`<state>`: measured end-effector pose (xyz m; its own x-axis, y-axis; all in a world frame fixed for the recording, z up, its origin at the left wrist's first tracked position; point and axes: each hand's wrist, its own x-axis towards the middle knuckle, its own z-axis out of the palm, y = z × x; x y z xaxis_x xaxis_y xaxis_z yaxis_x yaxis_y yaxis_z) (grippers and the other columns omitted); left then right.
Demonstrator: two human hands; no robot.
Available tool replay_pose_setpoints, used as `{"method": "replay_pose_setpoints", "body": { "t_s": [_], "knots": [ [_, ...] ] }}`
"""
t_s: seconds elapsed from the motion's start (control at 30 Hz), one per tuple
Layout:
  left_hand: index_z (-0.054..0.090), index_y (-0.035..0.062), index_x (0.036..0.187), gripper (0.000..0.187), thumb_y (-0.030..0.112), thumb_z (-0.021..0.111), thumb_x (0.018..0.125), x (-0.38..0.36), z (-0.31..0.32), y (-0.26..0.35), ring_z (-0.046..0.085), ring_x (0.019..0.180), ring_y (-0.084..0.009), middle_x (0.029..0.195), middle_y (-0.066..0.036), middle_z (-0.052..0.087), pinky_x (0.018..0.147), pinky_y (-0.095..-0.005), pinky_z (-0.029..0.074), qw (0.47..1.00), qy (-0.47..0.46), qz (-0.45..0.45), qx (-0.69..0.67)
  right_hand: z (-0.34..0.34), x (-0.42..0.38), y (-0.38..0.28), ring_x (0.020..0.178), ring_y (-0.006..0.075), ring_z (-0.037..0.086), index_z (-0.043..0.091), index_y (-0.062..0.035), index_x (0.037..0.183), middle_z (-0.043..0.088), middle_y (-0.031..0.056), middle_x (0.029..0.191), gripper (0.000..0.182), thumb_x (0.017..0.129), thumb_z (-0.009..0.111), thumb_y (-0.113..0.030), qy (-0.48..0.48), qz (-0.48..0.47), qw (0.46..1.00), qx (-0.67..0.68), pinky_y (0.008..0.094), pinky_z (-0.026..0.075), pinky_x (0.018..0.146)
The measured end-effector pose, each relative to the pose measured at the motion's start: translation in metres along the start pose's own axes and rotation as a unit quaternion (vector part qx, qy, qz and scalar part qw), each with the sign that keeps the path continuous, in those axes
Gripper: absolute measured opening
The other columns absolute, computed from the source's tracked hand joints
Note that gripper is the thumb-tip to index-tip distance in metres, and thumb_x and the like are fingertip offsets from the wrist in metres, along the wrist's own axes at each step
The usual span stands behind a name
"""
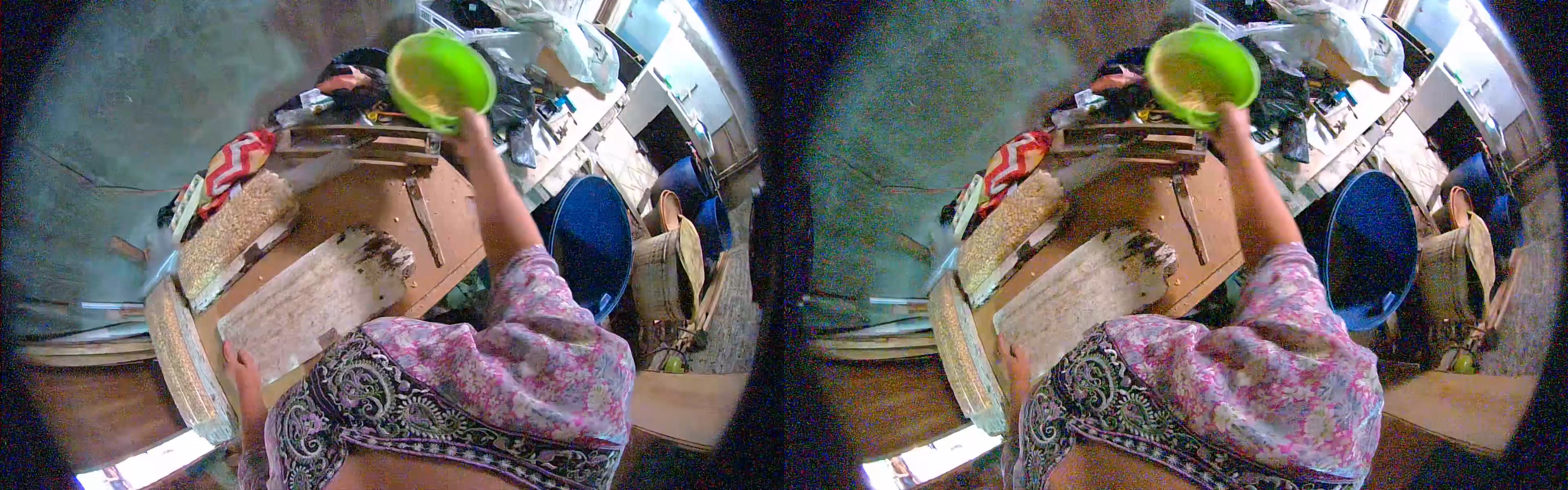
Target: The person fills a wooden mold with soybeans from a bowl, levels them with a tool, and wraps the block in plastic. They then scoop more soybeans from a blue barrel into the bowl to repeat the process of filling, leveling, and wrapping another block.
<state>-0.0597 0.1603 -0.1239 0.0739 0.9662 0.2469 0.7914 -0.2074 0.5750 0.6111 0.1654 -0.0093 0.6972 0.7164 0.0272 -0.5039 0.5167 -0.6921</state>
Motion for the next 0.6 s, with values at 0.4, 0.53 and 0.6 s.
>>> {"method": "replay_pose_setpoints", "body": {
  "t_s": [0.4, 0.53, 0.6],
  "knots": [
    [0.033, 0.0028, 0.121, 0.047, 0.014, 0.044, 0.076, 0.004, -0.008, 0.026, 0.046, 0.098, -0.0359, 0.111, -0.023, 0.045, 0.081, -0.0390, 0.038, 0.992, 0.007, 0.032, 0.126, -0.118, 0.085, -0.039, 0.085, 0.0312, 0.053, 0.041, -0.0053, 0.107, 0.049, 0.0147, 0.100, 0.032, 0.075, 0.046, -0.008, 0.235, 0.039, 0.963, -0.125, 0.0496, 0.048, 0.065],
    [0.033, 0.0059, 0.122, 0.048, 0.012, 0.044, 0.076, 0.001, -0.012, 0.038, 0.047, 0.096, -0.0361, 0.110, -0.022, 0.046, 0.081, -0.0393, 0.038, 0.993, -0.011, -0.030, 0.115, -0.105, 0.063, -0.030, 0.081, 0.0317, 0.055, 0.043, -0.0054, 0.106, 0.052, 0.0154, 0.096, 0.031, 0.075, 0.043, -0.006, 0.341, 0.039, 0.938, -0.045, 0.0487, 0.047, 0.061],
    [0.033, 0.0067, 0.122, 0.048, 0.012, 0.045, 0.075, 0.002, -0.005, 0.025, 0.047, 0.096, -0.0363, 0.110, -0.022, 0.046, 0.081, -0.0396, 0.038, 0.996, 0.008, -0.006, 0.084, -0.137, 0.083, -0.029, 0.077, 0.0324, 0.055, 0.045, -0.0044, 0.104, 0.053, 0.0144, 0.095, 0.031, 0.073, 0.046, -0.008, 0.399, -0.015, 0.909, -0.117, 0.0491, 0.047, 0.059]
  ]
}}
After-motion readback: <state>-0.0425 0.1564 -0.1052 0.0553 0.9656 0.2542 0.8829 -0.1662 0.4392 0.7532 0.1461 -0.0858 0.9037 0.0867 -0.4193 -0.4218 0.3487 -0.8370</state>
